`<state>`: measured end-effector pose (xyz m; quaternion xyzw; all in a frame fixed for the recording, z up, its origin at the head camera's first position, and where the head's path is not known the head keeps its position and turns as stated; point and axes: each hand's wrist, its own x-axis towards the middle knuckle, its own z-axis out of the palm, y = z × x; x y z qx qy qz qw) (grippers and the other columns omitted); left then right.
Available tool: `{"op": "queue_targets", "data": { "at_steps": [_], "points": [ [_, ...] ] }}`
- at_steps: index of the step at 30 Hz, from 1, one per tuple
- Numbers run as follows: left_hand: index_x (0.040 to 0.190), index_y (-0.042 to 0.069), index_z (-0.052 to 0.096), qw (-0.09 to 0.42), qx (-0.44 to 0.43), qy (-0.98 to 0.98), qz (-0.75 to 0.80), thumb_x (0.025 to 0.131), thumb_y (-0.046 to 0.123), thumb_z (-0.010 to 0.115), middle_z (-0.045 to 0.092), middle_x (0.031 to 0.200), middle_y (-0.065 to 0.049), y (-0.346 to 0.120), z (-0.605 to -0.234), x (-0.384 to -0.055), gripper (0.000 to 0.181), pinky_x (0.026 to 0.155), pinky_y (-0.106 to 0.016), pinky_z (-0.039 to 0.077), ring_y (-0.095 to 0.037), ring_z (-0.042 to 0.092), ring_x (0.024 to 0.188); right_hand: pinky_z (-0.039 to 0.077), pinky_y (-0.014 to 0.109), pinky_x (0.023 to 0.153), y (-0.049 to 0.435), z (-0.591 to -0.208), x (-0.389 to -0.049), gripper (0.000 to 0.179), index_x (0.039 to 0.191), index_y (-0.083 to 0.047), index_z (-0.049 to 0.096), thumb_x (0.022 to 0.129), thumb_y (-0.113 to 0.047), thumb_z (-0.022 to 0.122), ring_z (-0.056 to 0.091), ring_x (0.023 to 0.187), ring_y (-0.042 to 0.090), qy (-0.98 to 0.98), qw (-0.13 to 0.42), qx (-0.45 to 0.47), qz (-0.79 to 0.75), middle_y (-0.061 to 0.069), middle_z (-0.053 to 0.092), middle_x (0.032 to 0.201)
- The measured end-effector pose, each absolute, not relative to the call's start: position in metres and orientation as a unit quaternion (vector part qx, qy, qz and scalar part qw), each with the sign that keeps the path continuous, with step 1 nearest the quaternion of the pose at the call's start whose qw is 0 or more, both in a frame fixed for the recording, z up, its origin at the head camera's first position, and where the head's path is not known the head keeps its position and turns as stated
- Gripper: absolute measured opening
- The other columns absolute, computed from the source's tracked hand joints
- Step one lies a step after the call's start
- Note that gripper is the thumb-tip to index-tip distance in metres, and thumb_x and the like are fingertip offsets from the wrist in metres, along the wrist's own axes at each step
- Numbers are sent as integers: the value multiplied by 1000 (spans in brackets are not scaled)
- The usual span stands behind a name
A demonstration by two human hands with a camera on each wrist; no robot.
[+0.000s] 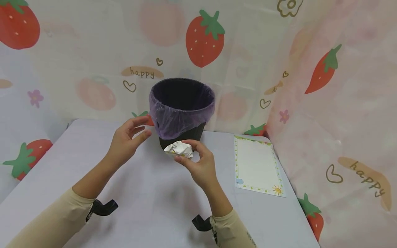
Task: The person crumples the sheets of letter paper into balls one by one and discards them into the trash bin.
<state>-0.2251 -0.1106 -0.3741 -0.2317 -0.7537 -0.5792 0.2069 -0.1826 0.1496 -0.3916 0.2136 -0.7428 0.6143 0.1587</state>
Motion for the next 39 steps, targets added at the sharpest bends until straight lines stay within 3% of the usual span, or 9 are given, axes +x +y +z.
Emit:
{"op": "queue_targets", "data": {
  "at_steps": [6,9,13,16,22,29,39],
  "points": [
    [147,8,53,189,-203,-785,-553,94,26,77,55,149,-8,-114,-355,-249,61,93,-29,56,-29,66,114,47,33,103,147,-375,-173,45,118,1,69,76,6,85,60,109,19,-749,175,214,603,16,68,114],
    [151,9,49,167,-195,-788,-559,94,31,77,48,155,-8,-114,-346,-262,68,104,-36,51,-33,68,112,46,33,103,146,-368,-167,42,116,2,69,77,6,84,60,111,20,-753,177,208,599,16,68,114],
    [152,6,46,157,-188,-798,-551,94,34,76,42,159,-12,-112,-337,-277,71,121,-47,35,-35,54,135,44,37,106,149,-377,-172,43,117,-1,70,77,5,85,59,114,22,-756,170,196,601,15,69,115],
    [153,6,44,157,-181,-818,-524,94,39,75,40,160,-13,-111,-333,-289,74,122,-48,33,-31,37,149,42,43,109,153,-387,-179,45,117,-5,71,76,2,87,59,115,22,-753,166,193,607,12,69,115],
    [157,10,39,139,-165,-845,-490,92,53,72,34,164,-13,-111,-329,-312,84,124,-51,27,-29,29,153,41,55,110,156,-394,-184,44,117,-13,73,77,-7,90,60,115,20,-746,173,208,608,5,70,115],
    [159,7,34,123,-159,-857,-475,94,51,69,29,166,-16,-113,-326,-331,86,126,-51,21,-32,23,155,41,48,111,157,-391,-183,44,117,-15,73,77,-10,91,60,117,19,-749,175,209,604,3,71,115],
    [161,-2,22,95,-170,-883,-426,96,53,66,19,170,-18,-113,-326,-338,96,128,-48,15,-33,15,158,40,49,112,160,-387,-183,46,118,-16,73,76,-11,91,59,119,18,-754,173,209,598,2,70,116]
  ]
}}
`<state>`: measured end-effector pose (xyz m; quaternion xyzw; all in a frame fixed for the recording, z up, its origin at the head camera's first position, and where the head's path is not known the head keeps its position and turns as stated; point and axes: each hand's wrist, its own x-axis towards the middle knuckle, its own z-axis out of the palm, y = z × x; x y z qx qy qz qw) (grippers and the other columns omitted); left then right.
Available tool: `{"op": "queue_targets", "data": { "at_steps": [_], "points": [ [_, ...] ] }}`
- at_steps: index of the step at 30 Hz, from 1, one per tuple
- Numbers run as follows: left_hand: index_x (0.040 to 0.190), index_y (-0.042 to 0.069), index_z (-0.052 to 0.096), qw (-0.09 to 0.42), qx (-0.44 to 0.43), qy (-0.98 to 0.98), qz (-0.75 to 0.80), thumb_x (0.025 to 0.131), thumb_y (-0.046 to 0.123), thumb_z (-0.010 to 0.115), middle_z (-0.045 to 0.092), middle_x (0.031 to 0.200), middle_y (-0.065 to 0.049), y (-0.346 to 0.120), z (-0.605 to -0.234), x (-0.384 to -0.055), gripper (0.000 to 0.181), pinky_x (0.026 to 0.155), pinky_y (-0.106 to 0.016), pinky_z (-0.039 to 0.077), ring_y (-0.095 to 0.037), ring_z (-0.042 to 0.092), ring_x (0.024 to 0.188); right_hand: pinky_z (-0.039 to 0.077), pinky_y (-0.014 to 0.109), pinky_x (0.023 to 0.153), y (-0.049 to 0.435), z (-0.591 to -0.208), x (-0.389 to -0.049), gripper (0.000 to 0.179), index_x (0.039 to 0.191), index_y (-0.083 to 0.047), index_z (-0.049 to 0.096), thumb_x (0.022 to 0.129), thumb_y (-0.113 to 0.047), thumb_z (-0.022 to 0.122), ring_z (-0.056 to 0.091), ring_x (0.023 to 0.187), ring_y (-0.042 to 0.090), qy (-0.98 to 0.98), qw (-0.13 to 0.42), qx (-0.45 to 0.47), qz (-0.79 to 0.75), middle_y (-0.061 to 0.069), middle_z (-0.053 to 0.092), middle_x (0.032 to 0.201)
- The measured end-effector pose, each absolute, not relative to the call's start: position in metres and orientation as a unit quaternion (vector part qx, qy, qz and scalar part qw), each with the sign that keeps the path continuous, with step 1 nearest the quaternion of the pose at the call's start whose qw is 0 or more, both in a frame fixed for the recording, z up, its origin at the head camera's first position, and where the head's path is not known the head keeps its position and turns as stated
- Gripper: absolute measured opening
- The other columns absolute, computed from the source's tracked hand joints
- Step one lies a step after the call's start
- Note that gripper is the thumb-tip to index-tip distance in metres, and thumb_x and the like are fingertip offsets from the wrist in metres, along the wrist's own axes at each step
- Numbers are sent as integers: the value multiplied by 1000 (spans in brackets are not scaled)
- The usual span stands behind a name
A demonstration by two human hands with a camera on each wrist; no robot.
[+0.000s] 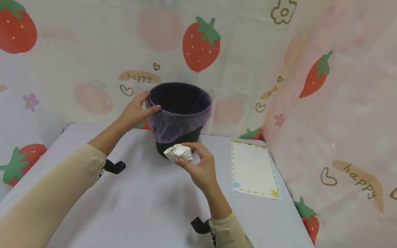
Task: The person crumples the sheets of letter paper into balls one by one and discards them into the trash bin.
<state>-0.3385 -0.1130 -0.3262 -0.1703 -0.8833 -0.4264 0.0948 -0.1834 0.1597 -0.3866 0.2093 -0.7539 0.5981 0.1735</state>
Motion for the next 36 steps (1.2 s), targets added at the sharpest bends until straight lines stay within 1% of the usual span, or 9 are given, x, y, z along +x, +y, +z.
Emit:
{"op": "queue_targets", "data": {
  "at_steps": [7,12,15,18,26,33,36],
  "points": [
    [161,-2,22,91,-166,-887,-421,93,58,67,19,170,-17,-112,-325,-338,101,128,-47,16,-31,16,158,40,49,113,163,-387,-186,45,118,-15,73,77,-12,91,59,120,18,-761,178,206,588,2,70,117],
    [160,-3,23,87,-170,-895,-403,94,59,66,20,169,-17,-108,-322,-337,101,128,-47,17,-32,17,158,40,50,113,170,-388,-188,45,118,-15,73,77,-10,90,59,120,18,-757,188,202,592,3,71,117],
    [160,-3,23,86,-172,-895,-402,94,59,66,20,169,-17,-107,-323,-336,100,128,-47,16,-32,17,158,40,45,112,173,-385,-188,45,119,-15,73,77,-9,90,59,121,18,-753,187,198,599,3,70,118],
    [161,-2,22,89,-171,-892,-409,94,59,65,20,169,-16,-108,-326,-337,101,128,-46,16,-31,16,158,41,44,110,176,-380,-189,46,119,-14,73,77,-8,90,59,121,18,-751,184,200,602,4,70,119],
    [161,-2,22,98,-170,-886,-420,93,61,66,20,170,-14,-112,-328,-337,102,128,-45,17,-29,17,158,41,48,111,188,-358,-194,45,120,-12,72,78,-10,89,58,124,16,-771,182,195,578,3,70,121],
    [161,-1,21,92,-169,-884,-427,93,61,66,19,170,-13,-111,-327,-336,102,128,-44,16,-27,15,158,43,41,106,202,-333,-200,46,123,-13,72,80,-9,88,58,121,15,-790,177,204,550,3,69,123],
    [161,-1,21,87,-167,-882,-432,93,61,66,18,170,-13,-110,-327,-335,103,129,-44,15,-26,14,159,43,41,103,207,-320,-204,46,123,-14,71,80,-8,88,59,118,16,-797,172,209,540,4,69,121]
  ]
}}
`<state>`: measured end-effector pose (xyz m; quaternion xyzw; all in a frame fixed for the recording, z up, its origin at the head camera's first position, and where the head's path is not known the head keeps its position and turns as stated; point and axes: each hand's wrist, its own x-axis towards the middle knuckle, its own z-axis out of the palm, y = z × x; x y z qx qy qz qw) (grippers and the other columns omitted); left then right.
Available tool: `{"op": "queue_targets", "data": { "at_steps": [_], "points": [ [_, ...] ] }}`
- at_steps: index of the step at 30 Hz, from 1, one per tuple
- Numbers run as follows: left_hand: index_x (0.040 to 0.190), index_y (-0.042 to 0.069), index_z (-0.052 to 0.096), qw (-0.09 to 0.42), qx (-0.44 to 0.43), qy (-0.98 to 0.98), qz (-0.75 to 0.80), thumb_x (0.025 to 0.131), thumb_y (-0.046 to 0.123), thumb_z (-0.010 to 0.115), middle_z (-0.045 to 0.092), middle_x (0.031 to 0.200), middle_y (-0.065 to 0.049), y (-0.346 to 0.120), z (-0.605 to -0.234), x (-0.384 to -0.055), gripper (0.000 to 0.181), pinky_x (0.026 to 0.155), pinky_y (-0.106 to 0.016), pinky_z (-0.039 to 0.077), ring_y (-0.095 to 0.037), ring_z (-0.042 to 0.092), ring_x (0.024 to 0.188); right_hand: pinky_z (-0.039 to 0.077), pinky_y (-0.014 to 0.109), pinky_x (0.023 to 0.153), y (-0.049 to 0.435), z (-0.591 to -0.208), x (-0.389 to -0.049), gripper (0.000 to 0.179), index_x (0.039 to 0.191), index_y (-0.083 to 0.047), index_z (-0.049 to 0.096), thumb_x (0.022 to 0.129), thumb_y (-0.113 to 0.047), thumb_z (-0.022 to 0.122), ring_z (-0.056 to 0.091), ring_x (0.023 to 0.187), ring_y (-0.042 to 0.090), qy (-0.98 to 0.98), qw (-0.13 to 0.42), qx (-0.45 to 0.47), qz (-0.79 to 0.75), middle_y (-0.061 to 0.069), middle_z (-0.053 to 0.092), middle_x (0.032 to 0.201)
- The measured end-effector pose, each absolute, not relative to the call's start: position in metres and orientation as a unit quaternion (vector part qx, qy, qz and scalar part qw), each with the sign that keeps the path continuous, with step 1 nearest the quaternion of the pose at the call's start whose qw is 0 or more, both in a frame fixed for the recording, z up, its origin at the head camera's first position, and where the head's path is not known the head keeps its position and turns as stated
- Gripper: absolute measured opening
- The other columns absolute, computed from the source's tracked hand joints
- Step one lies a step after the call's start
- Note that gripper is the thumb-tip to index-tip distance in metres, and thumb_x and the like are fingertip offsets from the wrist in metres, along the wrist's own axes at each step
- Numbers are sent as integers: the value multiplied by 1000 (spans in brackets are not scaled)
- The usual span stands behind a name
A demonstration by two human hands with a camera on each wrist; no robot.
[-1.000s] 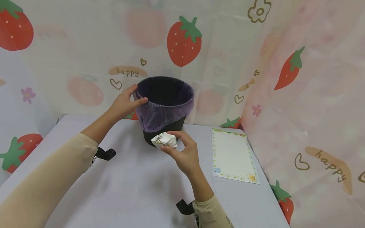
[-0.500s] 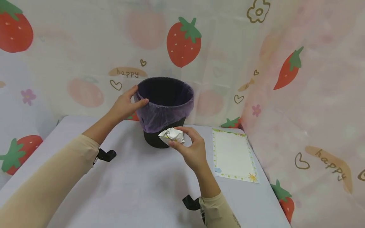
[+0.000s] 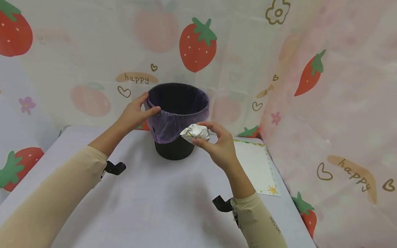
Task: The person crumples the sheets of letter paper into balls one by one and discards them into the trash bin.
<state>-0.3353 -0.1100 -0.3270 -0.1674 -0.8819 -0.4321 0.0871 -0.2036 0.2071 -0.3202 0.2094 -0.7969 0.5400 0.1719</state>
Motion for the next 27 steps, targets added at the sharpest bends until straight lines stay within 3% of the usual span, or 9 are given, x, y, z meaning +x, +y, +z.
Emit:
{"op": "queue_targets", "data": {
  "at_steps": [8,15,22,27],
  "points": [
    [161,-1,21,88,-170,-881,-433,92,62,67,18,170,-14,-111,-327,-337,104,129,-44,15,-28,14,159,41,47,109,214,-283,-220,49,126,-14,70,81,-10,88,60,120,22,-822,173,238,488,5,68,124],
    [161,-1,19,77,-169,-883,-431,93,63,66,16,171,-14,-111,-326,-338,105,129,-44,14,-27,12,159,48,41,98,215,-255,-244,51,128,-17,70,81,-11,88,62,118,22,-843,171,252,444,5,70,122],
    [161,-3,19,70,-170,-883,-432,93,61,66,16,170,-15,-112,-323,-336,105,129,-44,14,-28,11,159,54,39,89,211,-229,-269,58,137,-29,67,84,-17,87,59,124,21,-868,141,258,401,-4,67,135],
    [161,-3,20,74,-169,-883,-431,93,60,67,17,170,-16,-112,-322,-335,104,129,-43,14,-28,12,159,51,42,97,208,-215,-291,61,139,-28,65,84,-15,86,58,127,23,-875,133,284,369,-3,67,136]
  ]
}}
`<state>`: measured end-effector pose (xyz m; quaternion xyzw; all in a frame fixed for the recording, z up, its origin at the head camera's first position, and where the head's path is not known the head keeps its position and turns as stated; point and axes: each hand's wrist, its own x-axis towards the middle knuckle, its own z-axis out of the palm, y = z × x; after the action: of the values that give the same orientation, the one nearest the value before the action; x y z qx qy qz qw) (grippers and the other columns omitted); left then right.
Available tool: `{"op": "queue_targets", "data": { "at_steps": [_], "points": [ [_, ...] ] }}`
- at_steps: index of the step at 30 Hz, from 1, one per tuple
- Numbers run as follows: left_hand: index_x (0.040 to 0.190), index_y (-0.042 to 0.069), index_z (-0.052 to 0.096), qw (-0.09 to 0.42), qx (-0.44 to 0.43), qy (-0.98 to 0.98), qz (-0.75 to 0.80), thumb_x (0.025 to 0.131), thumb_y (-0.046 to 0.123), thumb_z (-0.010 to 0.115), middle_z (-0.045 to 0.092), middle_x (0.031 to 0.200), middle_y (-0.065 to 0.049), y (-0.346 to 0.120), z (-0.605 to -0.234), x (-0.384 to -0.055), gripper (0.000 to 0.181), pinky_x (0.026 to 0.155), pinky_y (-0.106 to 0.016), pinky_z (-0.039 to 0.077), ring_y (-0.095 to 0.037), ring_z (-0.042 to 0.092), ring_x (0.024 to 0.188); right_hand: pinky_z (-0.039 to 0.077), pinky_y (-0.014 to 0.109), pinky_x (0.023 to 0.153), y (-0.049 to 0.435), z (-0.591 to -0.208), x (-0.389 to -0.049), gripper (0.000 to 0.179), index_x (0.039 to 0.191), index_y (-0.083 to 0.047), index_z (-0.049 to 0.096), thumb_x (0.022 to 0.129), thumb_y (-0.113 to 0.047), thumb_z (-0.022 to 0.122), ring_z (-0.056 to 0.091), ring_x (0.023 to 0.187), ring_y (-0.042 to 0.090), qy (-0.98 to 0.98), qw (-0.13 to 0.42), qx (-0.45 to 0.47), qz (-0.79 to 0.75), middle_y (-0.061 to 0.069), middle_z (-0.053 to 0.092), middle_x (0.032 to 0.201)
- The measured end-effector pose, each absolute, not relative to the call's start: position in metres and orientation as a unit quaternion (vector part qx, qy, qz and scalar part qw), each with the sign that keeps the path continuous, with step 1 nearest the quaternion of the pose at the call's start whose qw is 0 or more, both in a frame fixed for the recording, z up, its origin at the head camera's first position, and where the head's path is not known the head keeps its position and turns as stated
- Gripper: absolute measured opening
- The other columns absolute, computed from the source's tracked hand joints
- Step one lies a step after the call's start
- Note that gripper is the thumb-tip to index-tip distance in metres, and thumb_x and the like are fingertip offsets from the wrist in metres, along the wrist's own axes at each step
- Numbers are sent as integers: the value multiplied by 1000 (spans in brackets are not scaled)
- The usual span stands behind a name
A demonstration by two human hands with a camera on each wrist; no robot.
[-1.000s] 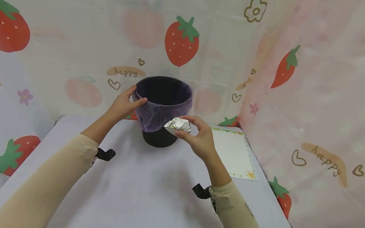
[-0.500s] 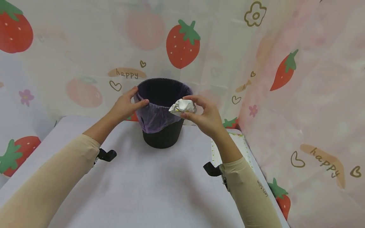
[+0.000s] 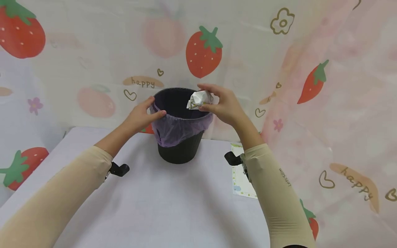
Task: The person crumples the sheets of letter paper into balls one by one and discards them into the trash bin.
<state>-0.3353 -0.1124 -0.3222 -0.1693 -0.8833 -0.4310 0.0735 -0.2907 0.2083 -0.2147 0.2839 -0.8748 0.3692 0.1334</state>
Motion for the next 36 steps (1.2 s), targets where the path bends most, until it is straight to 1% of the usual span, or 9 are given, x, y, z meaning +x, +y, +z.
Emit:
{"op": "queue_targets", "data": {
  "at_steps": [3,9,13,17,19,22,26,32,36],
  "points": [
    [161,-3,20,73,-169,-885,-427,92,62,66,17,170,-15,-112,-323,-337,105,129,-43,14,-27,13,159,49,47,102,208,-209,-305,55,135,-24,66,84,-14,86,57,128,24,-879,129,291,355,-4,67,134],
    [161,-2,20,67,-167,-889,-421,92,63,65,17,170,-14,-112,-324,-336,105,129,-42,15,-27,13,159,49,45,104,202,-194,-327,49,128,-20,66,84,-17,87,57,128,25,-891,115,286,334,-2,66,128],
    [161,-2,20,67,-166,-889,-421,93,62,66,17,170,-14,-112,-322,-333,104,129,-42,15,-26,14,159,47,43,106,195,-186,-341,49,129,-19,66,84,-15,86,57,126,27,-894,104,290,326,0,64,130],
    [161,-2,20,65,-166,-890,-421,93,62,66,18,170,-13,-111,-322,-333,104,129,-41,15,-26,14,159,46,43,106,188,-180,-357,49,131,-15,65,86,-10,84,56,118,21,-892,106,315,306,2,61,130],
    [161,-1,20,63,-164,-889,-422,93,62,66,17,170,-13,-111,-322,-333,104,129,-42,15,-26,13,159,44,44,108,184,-178,-364,50,133,-14,64,87,-8,82,54,118,20,-891,108,328,296,2,60,131],
    [161,-1,20,62,-163,-887,-427,92,62,66,17,171,-13,-112,-322,-332,104,129,-42,15,-26,13,159,43,46,110,179,-175,-372,57,141,-18,61,89,-11,81,51,126,22,-897,96,320,288,1,57,139],
    [162,0,19,62,-160,-887,-429,92,62,66,17,171,-13,-113,-324,-332,104,129,-42,14,-26,13,159,43,44,112,171,-171,-378,70,152,-26,51,90,-16,81,50,134,26,-912,66,293,278,0,52,150],
    [162,0,19,67,-161,-884,-434,92,63,66,17,171,-12,-114,-324,-334,105,129,-41,15,-25,13,159,47,41,108,159,-170,-384,77,158,-32,40,93,-17,77,50,135,29,-917,25,274,289,-1,51,152],
    [162,1,18,63,-161,-882,-438,92,64,65,16,171,-11,-114,-323,-333,106,129,-40,14,-23,12,159,44,41,113,156,-173,-389,78,161,-32,33,96,-17,74,43,145,27,-912,5,285,296,-6,43,160]
  ]
}}
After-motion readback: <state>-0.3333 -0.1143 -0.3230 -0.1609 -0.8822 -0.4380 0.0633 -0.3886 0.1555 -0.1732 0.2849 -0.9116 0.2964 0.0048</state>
